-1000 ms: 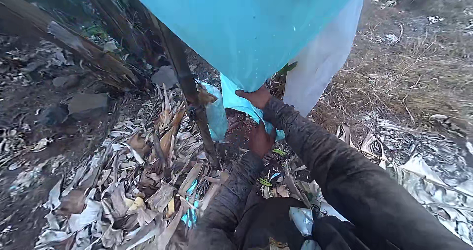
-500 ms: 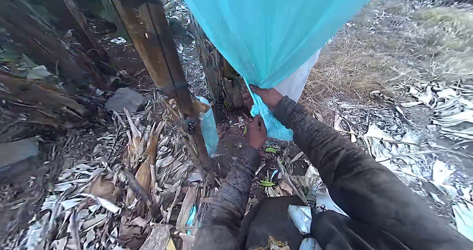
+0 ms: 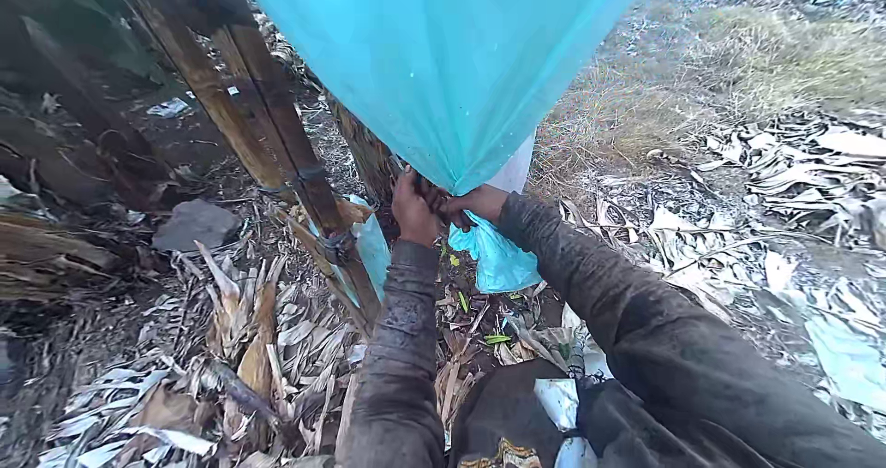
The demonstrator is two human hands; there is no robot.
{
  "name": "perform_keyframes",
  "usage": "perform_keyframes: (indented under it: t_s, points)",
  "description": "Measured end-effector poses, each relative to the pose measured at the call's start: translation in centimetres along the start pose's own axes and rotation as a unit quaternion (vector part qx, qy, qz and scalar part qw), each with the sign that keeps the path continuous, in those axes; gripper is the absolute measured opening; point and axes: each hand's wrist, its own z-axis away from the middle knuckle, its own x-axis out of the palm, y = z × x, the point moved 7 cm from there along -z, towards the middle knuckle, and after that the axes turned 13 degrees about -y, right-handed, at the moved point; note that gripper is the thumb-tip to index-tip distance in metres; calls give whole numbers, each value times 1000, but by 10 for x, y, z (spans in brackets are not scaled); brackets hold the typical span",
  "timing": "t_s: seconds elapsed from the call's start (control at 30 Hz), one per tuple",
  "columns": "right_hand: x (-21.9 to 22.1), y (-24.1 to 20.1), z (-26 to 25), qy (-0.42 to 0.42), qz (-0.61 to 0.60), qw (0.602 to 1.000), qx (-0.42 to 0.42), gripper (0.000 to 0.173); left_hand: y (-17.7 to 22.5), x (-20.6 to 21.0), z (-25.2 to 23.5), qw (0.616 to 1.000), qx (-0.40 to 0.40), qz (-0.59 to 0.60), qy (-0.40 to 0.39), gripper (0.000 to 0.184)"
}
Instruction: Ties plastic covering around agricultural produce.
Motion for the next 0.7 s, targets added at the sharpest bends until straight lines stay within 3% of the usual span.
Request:
perform_keyframes:
  t_s: [0.1,0.17,0.23,0.27,0.33,0.4,0.5,0.6,0.7]
  points:
    - [1,0,3,-14,-25,1000,11,11,5,33,1,1000,17,18,12,39]
    - [-2,0,7,-16,-39,999,2,9,11,42,0,998,36,17,-46,42]
    - [-11,-5,13,17,-27,999,-19,11,29,43,1,988,62,-111,-93,40]
    - [-20,-5,17,52,-8,998,-26,12,39,39,6,960,70,-251,-101,39]
    - [-40,-4,28,130,60,989,-28,25,56,32,21,819,79,-556,-123,40]
    - [-51,-6,37,180,137,973,-35,37,56,25,35,676,69,-716,-161,39]
    - [-57,-1,46,254,200,946,-43,50,33,38,41,517,-2,-825,-227,38]
    - [-56,7,49,285,195,937,-49,43,4,95,50,359,-16,-868,-342,38]
    - [-33,-3,74,213,155,964,22,38,-22,171,59,273,43,-827,-490,18]
